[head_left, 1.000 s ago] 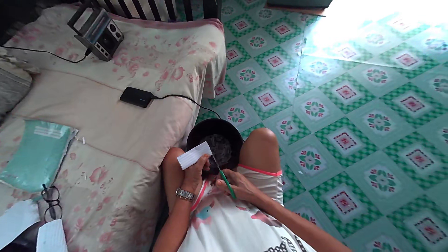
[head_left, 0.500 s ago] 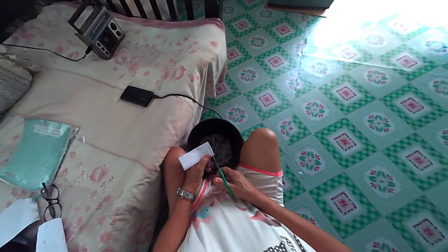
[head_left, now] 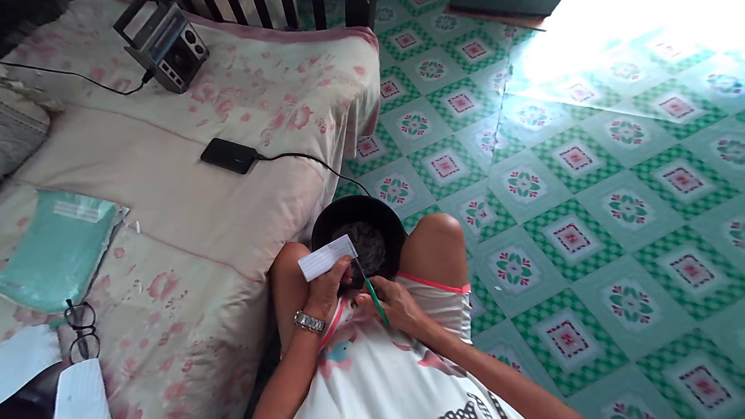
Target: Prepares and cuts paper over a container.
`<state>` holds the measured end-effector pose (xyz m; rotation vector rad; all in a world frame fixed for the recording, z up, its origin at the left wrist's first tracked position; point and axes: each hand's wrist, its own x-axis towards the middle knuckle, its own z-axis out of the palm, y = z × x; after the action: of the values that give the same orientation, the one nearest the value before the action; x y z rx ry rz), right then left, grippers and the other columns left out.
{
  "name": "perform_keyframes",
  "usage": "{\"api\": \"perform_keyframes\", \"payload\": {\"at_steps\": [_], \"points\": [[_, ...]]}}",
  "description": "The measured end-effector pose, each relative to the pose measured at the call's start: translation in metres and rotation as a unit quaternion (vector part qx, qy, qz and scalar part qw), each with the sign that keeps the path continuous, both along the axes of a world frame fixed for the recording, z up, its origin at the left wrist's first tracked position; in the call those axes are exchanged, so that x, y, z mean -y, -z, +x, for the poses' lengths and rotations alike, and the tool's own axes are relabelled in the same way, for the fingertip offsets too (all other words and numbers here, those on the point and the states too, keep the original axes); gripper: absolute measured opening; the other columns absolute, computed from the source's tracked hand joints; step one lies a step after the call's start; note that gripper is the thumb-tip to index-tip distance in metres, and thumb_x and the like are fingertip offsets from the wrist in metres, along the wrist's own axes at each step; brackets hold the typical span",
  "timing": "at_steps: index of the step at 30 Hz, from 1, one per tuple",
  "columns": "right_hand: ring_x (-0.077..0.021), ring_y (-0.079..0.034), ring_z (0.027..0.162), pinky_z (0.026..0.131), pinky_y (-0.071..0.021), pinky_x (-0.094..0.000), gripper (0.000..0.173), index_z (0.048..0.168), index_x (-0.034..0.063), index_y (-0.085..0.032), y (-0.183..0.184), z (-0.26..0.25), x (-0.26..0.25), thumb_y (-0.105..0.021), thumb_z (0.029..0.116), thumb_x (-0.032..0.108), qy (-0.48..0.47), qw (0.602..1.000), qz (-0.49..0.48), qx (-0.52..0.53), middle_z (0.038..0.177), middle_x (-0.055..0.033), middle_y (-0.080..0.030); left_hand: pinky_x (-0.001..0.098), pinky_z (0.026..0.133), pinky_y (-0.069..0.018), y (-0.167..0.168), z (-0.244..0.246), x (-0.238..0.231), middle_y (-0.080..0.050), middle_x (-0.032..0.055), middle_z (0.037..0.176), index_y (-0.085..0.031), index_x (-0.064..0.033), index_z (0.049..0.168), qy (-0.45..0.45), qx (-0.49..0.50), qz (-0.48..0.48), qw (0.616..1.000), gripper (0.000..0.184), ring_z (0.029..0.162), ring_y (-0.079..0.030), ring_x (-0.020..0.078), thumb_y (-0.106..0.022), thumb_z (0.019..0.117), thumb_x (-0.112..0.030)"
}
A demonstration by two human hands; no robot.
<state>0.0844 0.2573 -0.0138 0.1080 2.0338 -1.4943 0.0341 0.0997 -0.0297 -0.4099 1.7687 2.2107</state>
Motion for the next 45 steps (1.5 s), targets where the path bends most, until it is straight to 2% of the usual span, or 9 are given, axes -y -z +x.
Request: {"api": "perform_keyframes", "payload": {"at_steps": [3, 6, 12, 15, 28, 36, 38, 40, 45], "points": [[-0.0168, -0.063, 0.071, 0.071, -0.0533, -0.0354, 0.041, 0.116, -0.0051, -0.063, -0.002, 0.001, 0.001, -0.065, 0.1003, 0.033, 0.004, 1.000, 0.015, -0.005, 0.086, -0.0115, -0.067, 0.0167, 0.058, -0.0524, 0.001, 0.000, 0.001, -0.061, -0.0057, 0.060, -0.063, -0.0068, 0.079, 0.008, -0.009, -0.002, 1.000, 0.020, 0.054, -0.059, 0.0022, -0.052, 0.0948, 0.000], [-0.0146, -0.062, 0.067, 0.068, -0.0530, -0.0333, 0.038, 0.112, -0.0046, -0.064, 0.000, 0.002, 0.002, -0.066, 0.0997, 0.032, 0.013, 1.000, 0.017, -0.014, 0.083, -0.0097, -0.067, 0.0166, 0.058, -0.0524, 0.002, 0.000, 0.001, -0.062, -0.0061, 0.060, -0.064, -0.0072, 0.078, 0.009, -0.010, -0.001, 1.000, 0.022, 0.055, -0.059, 0.0025, -0.052, 0.0952, -0.001], [-0.0188, -0.064, 0.072, 0.072, -0.0545, -0.0376, 0.042, 0.118, -0.0058, -0.062, -0.002, -0.002, 0.004, -0.065, 0.1001, 0.032, 0.015, 1.000, 0.017, -0.005, 0.089, -0.0131, -0.068, 0.0169, 0.058, -0.0513, 0.001, 0.003, 0.002, -0.061, -0.0059, 0.060, -0.064, -0.0078, 0.078, 0.021, 0.003, -0.003, 1.000, 0.019, 0.054, -0.058, 0.0022, -0.055, 0.0927, -0.001], [-0.0182, -0.064, 0.071, 0.072, -0.0537, -0.0375, 0.042, 0.116, -0.0052, -0.063, -0.001, -0.003, 0.004, -0.065, 0.1002, 0.034, 0.012, 1.000, 0.024, -0.009, 0.087, -0.0122, -0.067, 0.0170, 0.057, -0.0510, 0.001, 0.003, 0.003, -0.061, -0.0060, 0.060, -0.065, -0.0079, 0.078, 0.026, 0.007, 0.003, 1.000, 0.019, 0.055, -0.058, 0.0024, -0.055, 0.0927, -0.001], [-0.0124, -0.062, 0.065, 0.067, -0.0535, -0.0313, 0.037, 0.111, -0.0041, -0.063, 0.009, -0.002, 0.003, -0.063, 0.1013, 0.031, 0.038, 0.999, 0.003, 0.011, 0.079, -0.0073, -0.065, 0.0156, 0.054, -0.0488, 0.001, 0.004, 0.000, -0.059, -0.0063, 0.057, -0.064, -0.0093, 0.073, 0.055, 0.045, -0.018, 0.997, 0.022, 0.051, -0.055, 0.0017, -0.057, 0.0922, 0.000], [-0.0079, -0.059, 0.059, 0.061, -0.0525, -0.0272, 0.034, 0.107, -0.0026, -0.063, 0.011, -0.001, 0.000, -0.063, 0.1010, 0.031, 0.054, 0.998, -0.030, 0.013, 0.074, -0.0029, -0.063, 0.0155, 0.056, -0.0492, 0.000, 0.002, -0.001, -0.059, -0.0060, 0.059, -0.063, -0.0075, 0.076, 0.051, 0.044, -0.032, 0.997, 0.022, 0.053, -0.056, 0.0015, -0.056, 0.0954, 0.000], [-0.0108, -0.062, 0.067, 0.068, -0.0534, -0.0298, 0.040, 0.115, -0.0037, -0.060, 0.008, 0.000, -0.001, -0.059, 0.1023, 0.034, 0.029, 0.999, -0.031, 0.024, 0.083, -0.0065, -0.065, 0.0158, 0.057, -0.0497, 0.001, -0.001, -0.002, -0.059, -0.0060, 0.060, -0.064, -0.0069, 0.078, 0.039, 0.036, -0.036, 0.998, 0.021, 0.054, -0.056, 0.0016, -0.055, 0.0964, -0.001], [-0.0175, -0.064, 0.077, 0.076, -0.0544, -0.0367, 0.048, 0.124, -0.0045, -0.057, 0.008, 0.001, -0.003, -0.057, 0.1027, 0.039, -0.006, 0.999, -0.015, 0.036, 0.093, -0.0125, -0.066, 0.0161, 0.058, -0.0508, 0.002, -0.003, -0.003, -0.060, -0.0057, 0.060, -0.064, -0.0063, 0.078, 0.028, 0.030, -0.034, 0.999, 0.022, 0.055, -0.057, 0.0020, -0.054, 0.0970, 0.000], [-0.0249, -0.067, 0.083, 0.081, -0.0547, -0.0443, 0.054, 0.128, -0.0036, -0.057, 0.007, 0.003, -0.006, -0.058, 0.1017, 0.043, -0.052, 0.998, 0.025, 0.021, 0.097, -0.0163, -0.068, 0.0169, 0.059, -0.0520, 0.004, -0.005, -0.004, -0.060, -0.0050, 0.060, -0.063, -0.0068, 0.077, 0.021, 0.018, -0.026, 0.999, 0.024, 0.055, -0.058, 0.0029, -0.053, 0.0982, 0.000]]}}
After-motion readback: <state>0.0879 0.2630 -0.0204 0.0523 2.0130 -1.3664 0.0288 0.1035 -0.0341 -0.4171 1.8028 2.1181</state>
